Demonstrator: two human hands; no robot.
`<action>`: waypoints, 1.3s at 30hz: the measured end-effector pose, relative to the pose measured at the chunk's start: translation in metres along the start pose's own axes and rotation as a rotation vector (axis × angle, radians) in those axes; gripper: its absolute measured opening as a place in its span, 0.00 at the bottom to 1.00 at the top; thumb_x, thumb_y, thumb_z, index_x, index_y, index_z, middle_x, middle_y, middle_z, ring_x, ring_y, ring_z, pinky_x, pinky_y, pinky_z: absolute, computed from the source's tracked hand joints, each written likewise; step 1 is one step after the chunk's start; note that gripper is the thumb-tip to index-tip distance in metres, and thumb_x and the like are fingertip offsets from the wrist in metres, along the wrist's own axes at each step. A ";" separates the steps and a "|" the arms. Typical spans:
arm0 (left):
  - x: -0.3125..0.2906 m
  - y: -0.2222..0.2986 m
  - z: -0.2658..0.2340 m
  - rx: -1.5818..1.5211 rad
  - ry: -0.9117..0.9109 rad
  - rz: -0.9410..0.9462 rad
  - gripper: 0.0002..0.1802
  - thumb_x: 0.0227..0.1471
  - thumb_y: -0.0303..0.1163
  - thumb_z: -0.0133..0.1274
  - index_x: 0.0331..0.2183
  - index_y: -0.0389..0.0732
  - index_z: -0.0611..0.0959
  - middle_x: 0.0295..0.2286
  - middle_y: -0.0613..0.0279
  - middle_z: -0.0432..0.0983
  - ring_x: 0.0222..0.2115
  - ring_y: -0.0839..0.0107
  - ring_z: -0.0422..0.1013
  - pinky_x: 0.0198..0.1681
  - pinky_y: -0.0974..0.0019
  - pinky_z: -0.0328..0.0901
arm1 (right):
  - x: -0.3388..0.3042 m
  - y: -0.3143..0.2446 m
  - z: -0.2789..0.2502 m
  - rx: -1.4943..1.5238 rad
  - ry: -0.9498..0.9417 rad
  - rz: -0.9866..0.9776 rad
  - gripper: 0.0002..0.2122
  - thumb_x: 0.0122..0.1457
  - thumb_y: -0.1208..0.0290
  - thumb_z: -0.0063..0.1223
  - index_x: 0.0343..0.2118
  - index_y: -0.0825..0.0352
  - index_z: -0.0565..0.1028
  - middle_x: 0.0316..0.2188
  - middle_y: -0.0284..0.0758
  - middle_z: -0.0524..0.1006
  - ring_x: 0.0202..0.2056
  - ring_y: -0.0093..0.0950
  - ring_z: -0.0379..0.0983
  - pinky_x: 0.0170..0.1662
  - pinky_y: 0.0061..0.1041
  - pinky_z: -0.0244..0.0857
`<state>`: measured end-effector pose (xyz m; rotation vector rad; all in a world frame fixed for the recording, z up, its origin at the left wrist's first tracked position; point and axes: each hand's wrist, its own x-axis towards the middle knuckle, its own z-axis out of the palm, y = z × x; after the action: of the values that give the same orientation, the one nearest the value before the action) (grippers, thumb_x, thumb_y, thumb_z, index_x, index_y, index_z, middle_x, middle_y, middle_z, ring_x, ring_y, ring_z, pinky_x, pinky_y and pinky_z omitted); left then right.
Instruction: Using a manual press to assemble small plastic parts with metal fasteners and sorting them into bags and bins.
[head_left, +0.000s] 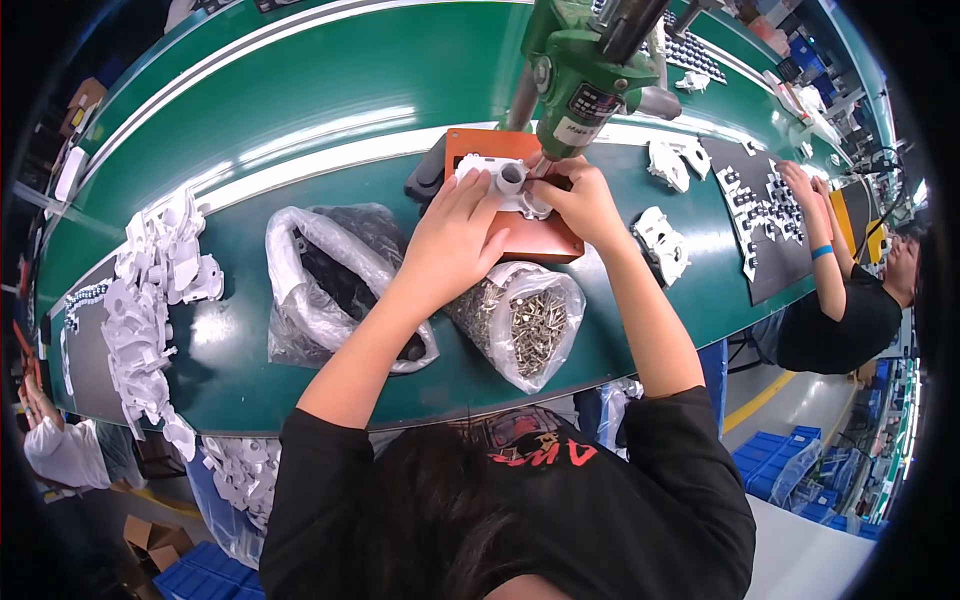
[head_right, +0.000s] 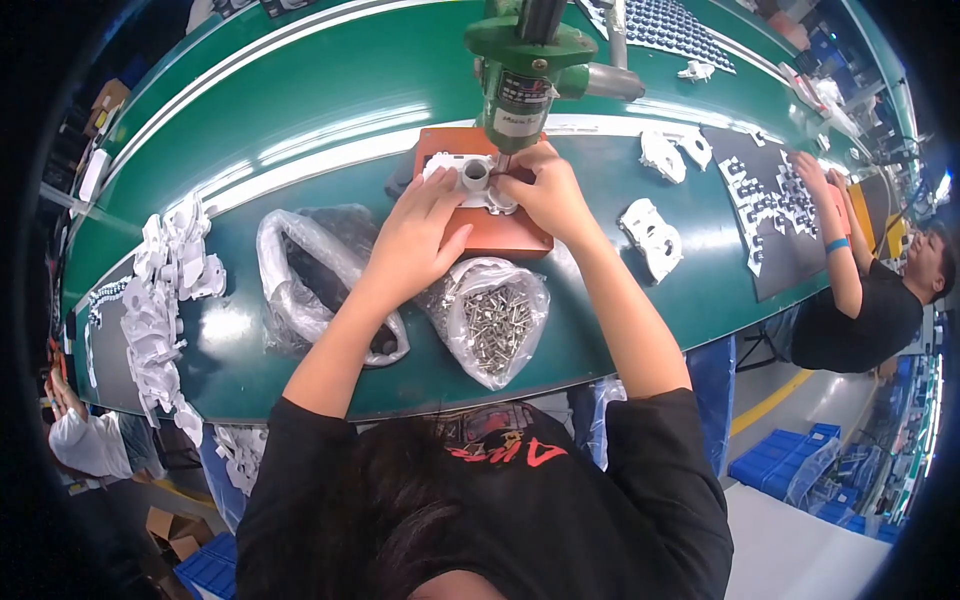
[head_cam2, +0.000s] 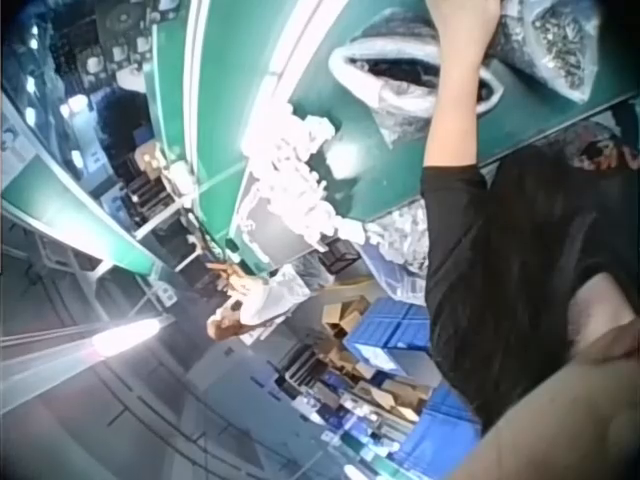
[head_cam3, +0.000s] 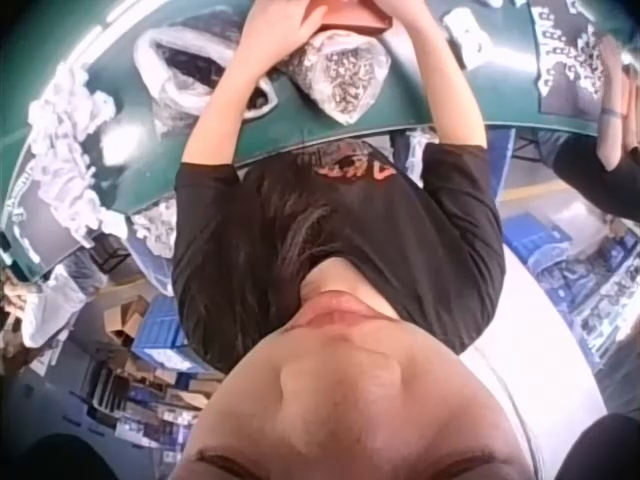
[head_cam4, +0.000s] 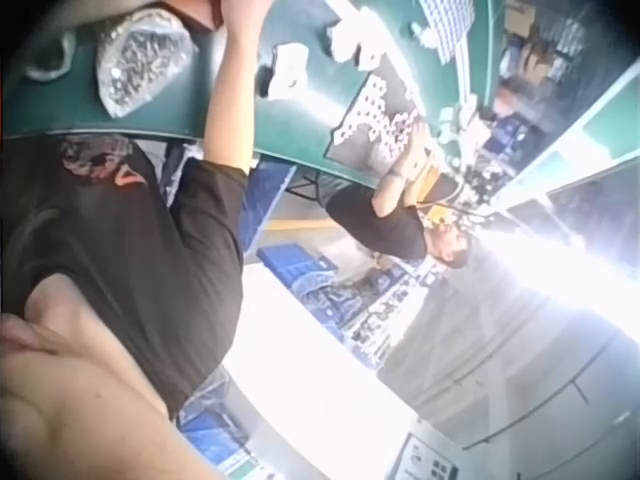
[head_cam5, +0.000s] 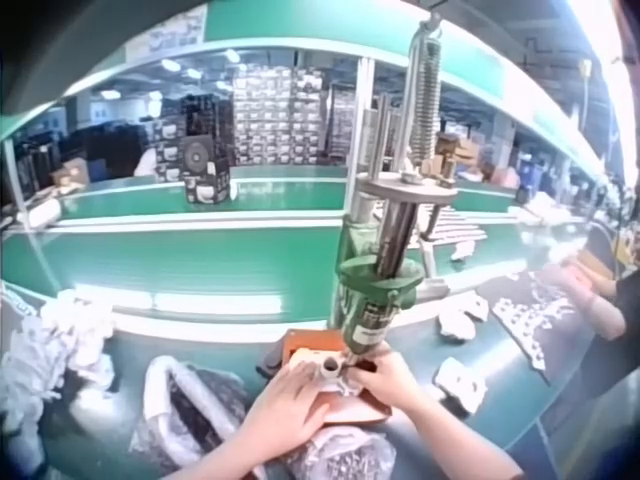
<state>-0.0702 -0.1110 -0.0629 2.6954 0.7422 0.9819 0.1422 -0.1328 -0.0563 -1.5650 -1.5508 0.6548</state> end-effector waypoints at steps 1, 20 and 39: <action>0.000 0.000 0.000 -0.005 0.003 0.002 0.21 0.46 0.35 0.53 0.42 0.34 0.72 0.46 0.42 0.67 0.52 0.50 0.61 0.57 0.52 0.53 | 0.000 0.000 0.000 0.000 0.016 -0.015 0.10 0.50 0.77 0.54 0.35 0.77 0.75 0.36 0.36 0.74 0.36 0.22 0.72 0.42 0.22 0.65; 0.000 0.001 -0.001 -0.034 -0.017 -0.031 0.20 0.47 0.34 0.53 0.42 0.35 0.73 0.48 0.45 0.66 0.53 0.51 0.59 0.58 0.52 0.52 | -0.007 -0.009 0.000 0.012 0.208 -0.042 0.07 0.47 0.78 0.52 0.30 0.74 0.74 0.30 0.40 0.74 0.32 0.30 0.74 0.39 0.24 0.66; 0.001 0.003 0.000 -0.030 -0.031 -0.041 0.21 0.47 0.34 0.53 0.44 0.36 0.72 0.48 0.45 0.66 0.53 0.51 0.59 0.59 0.52 0.51 | -0.034 -0.005 -0.002 -0.135 0.053 -0.284 0.13 0.50 0.78 0.52 0.40 0.68 0.76 0.43 0.40 0.73 0.51 0.36 0.63 0.54 0.32 0.55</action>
<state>-0.0691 -0.1133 -0.0613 2.6523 0.7674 0.9318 0.1376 -0.1665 -0.0569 -1.4087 -1.7643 0.3536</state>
